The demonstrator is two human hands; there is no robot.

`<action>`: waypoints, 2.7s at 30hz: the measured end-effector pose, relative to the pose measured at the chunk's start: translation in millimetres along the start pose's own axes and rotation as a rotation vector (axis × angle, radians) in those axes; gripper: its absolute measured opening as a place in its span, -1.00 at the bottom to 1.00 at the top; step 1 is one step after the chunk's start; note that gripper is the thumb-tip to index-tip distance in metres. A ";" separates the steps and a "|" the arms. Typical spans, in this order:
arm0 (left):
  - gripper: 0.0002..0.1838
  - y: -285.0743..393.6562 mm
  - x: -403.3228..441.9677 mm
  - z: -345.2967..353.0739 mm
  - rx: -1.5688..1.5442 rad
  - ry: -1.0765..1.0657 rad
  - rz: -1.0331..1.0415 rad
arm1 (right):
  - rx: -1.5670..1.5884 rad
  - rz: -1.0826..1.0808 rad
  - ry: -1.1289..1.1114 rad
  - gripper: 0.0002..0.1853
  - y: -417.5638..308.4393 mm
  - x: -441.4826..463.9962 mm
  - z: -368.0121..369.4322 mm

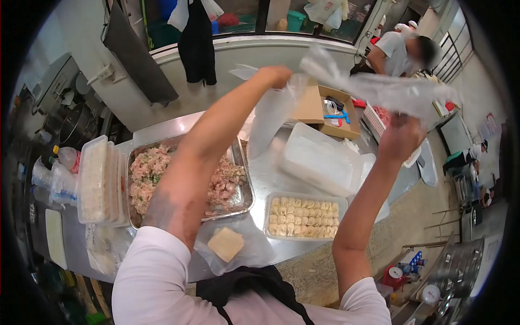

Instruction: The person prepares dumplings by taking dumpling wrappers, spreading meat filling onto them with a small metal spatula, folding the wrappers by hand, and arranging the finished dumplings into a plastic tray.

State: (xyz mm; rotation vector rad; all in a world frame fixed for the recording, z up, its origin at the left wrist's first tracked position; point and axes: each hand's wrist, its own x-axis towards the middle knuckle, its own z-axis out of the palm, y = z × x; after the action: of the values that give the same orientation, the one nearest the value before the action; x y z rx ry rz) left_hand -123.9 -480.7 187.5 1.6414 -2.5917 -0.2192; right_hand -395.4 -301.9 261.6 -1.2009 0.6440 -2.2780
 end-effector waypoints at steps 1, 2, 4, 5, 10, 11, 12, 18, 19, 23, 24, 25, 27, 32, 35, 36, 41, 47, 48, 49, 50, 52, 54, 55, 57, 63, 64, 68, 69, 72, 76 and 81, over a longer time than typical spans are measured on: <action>-0.59 0.3 -3.2 -2.5 -0.065 0.018 -0.044 | -0.102 -0.009 -0.013 -0.68 1.0 -10.7 -22.1; -0.59 1.6 -6.3 -9.8 -0.068 0.009 -0.039 | -0.206 -0.014 -0.026 -0.66 6.7 -22.3 -48.0; -0.51 2.9 -12.9 -36.8 0.049 -0.041 0.027 | -0.153 0.087 0.057 -0.66 29.5 -51.6 -90.7; -0.51 0.1 -18.6 -42.5 0.050 -0.043 0.032 | -0.094 0.183 0.135 -0.65 31.5 -61.6 -102.8; -0.43 20.1 -75.6 -68.3 -0.132 0.707 0.208 | 0.135 0.474 0.172 -0.63 12.4 -138.4 -90.5; -0.47 37.7 -102.0 -65.5 -0.183 0.854 0.295 | 0.118 0.502 0.124 -0.61 21.3 -154.0 -101.8; -0.51 57.7 -131.9 -58.1 -0.423 0.708 0.310 | 0.201 0.510 0.130 -0.58 32.4 -170.5 -112.7; -0.31 159.4 -277.9 93.8 -0.799 0.401 0.504 | -0.217 0.820 0.100 -0.72 1.7 -272.7 -97.6; -0.36 170.2 -297.2 111.8 -0.839 0.330 0.403 | -0.353 0.876 0.030 -0.70 -2.9 -294.1 -106.9; -0.59 179.6 -346.7 177.2 -0.986 0.219 0.233 | -0.202 1.028 -0.120 -0.53 -56.2 -357.0 -130.1; -0.70 180.0 -355.5 190.8 -1.047 0.299 0.282 | -0.071 1.071 -0.244 -0.42 -69.5 -367.6 -135.5; -0.70 180.6 -368.0 194.6 -1.063 0.265 0.333 | -0.096 1.044 -0.193 -0.42 -80.7 -378.6 -138.9; -0.86 182.1 -390.2 199.9 -1.650 -0.270 0.005 | 0.450 1.064 -0.072 -0.21 -99.9 -400.6 -144.5; -0.90 207.8 -428.3 225.0 -1.958 -0.722 0.084 | 0.433 0.937 0.080 -0.25 -135.2 -453.1 -148.8; -0.87 221.5 -448.0 233.6 -1.896 -0.841 0.124 | 0.159 0.898 0.452 -0.45 -149.4 -490.9 -160.5; -0.87 225.7 -453.0 236.1 -1.920 -0.825 0.081 | -0.103 0.846 0.445 -0.56 -158.2 -495.1 -157.2; -0.90 238.8 -467.8 246.3 -1.830 -0.776 0.166 | -0.670 0.701 0.288 -0.73 -191.6 -509.3 -137.0; -0.83 215.0 -464.0 258.5 -1.791 -0.392 0.071 | -0.632 0.750 0.262 -0.69 -191.9 -509.5 -151.9; -0.82 208.8 -464.0 251.4 -1.784 -0.343 0.046 | -0.630 0.751 0.263 -0.69 -193.4 -507.5 -155.6; -0.81 204.7 -464.2 245.4 -1.776 -0.292 0.019 | -0.652 0.681 0.114 -0.60 -194.0 -504.6 -159.7; -0.83 202.6 -465.3 242.0 -1.719 -0.274 0.040 | -0.664 0.611 -0.037 -0.52 -193.0 -502.2 -164.4; -0.83 199.7 -467.5 243.4 -1.668 -0.288 0.142 | -0.453 0.677 0.050 -0.39 -196.8 -489.1 -160.6; -0.76 193.8 -470.8 239.1 -1.588 -0.383 0.258 | -0.232 0.747 0.124 -0.26 -197.2 -470.2 -167.9; -0.76 193.2 -472.5 233.9 -1.578 -0.360 0.238 | -0.107 0.861 0.140 -0.17 -196.7 -460.6 -181.0; -0.71 195.0 -475.0 224.1 -1.602 -0.517 0.262 | 0.033 0.981 0.143 -0.08 -192.1 -447.6 -203.9; -0.61 196.3 -468.0 217.8 -1.396 -0.397 0.245 | -0.246 1.105 -0.670 -0.09 -167.2 -432.4 -228.0; -0.62 200.6 -465.8 215.9 -1.335 -0.378 0.251 | -0.199 1.079 -0.672 -0.14 -175.1 -424.8 -224.6; -0.59 221.3 -462.7 220.0 -1.221 -0.335 0.204 | -0.307 0.946 -0.746 -0.45 -184.2 -422.1 -229.7; -0.59 222.0 -465.7 221.3 -1.224 -0.319 0.146 | -0.388 1.050 -0.584 -0.62 -176.7 -427.3 -240.7; -0.64 222.4 -463.4 219.2 -0.861 -0.591 0.394 | -0.467 1.065 -0.219 -0.77 -169.5 -416.5 -271.3; -0.84 189.6 -478.2 247.8 -1.054 -0.365 0.132 | -0.647 0.941 -0.007 -0.77 -163.1 -379.6 -282.7; -0.93 186.6 -451.5 225.3 -1.141 0.079 -0.059 | -0.622 0.825 -0.051 -0.76 -134.6 -332.6 -282.2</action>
State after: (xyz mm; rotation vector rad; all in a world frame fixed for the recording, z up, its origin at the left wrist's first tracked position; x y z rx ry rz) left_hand -126.7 24.7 3.2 1.1854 -1.6963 -1.2862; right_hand -494.4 55.4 -4.6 -0.9574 1.5577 -1.3774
